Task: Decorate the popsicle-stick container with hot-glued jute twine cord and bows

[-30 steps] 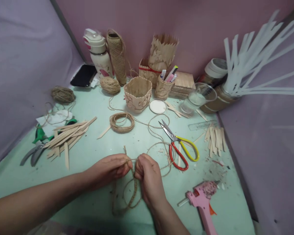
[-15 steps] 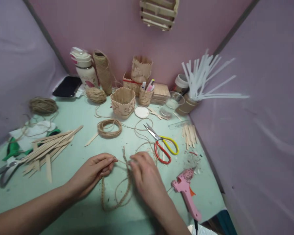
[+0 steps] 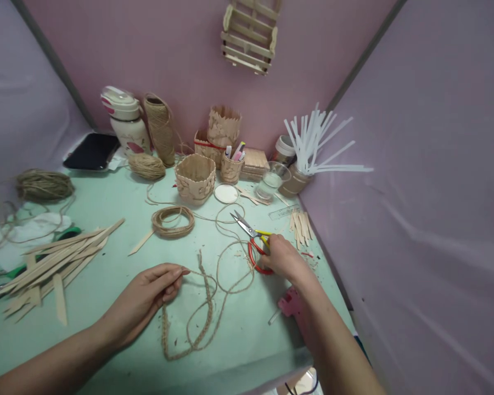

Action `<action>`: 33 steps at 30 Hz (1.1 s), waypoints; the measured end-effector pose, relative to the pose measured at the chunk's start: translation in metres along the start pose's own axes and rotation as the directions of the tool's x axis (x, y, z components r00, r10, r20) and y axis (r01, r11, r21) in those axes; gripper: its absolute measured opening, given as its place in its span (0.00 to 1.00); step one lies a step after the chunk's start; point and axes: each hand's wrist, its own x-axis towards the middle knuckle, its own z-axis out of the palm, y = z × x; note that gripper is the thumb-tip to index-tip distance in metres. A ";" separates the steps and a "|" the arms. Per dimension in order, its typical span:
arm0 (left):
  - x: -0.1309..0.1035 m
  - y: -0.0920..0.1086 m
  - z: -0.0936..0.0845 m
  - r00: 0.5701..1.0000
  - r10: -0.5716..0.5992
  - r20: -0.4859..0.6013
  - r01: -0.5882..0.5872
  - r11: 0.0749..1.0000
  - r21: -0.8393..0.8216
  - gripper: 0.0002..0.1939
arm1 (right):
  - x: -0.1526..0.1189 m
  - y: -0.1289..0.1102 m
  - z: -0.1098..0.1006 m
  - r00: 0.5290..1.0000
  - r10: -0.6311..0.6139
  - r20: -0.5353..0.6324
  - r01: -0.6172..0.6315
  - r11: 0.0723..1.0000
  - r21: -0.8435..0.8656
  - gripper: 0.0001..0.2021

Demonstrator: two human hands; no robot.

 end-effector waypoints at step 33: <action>0.002 -0.001 -0.002 0.984 0.174 -0.032 -0.174 0.985 0.012 0.12 | -0.131 -0.073 0.072 0.969 -0.202 -0.140 0.245 0.790 0.562 0.12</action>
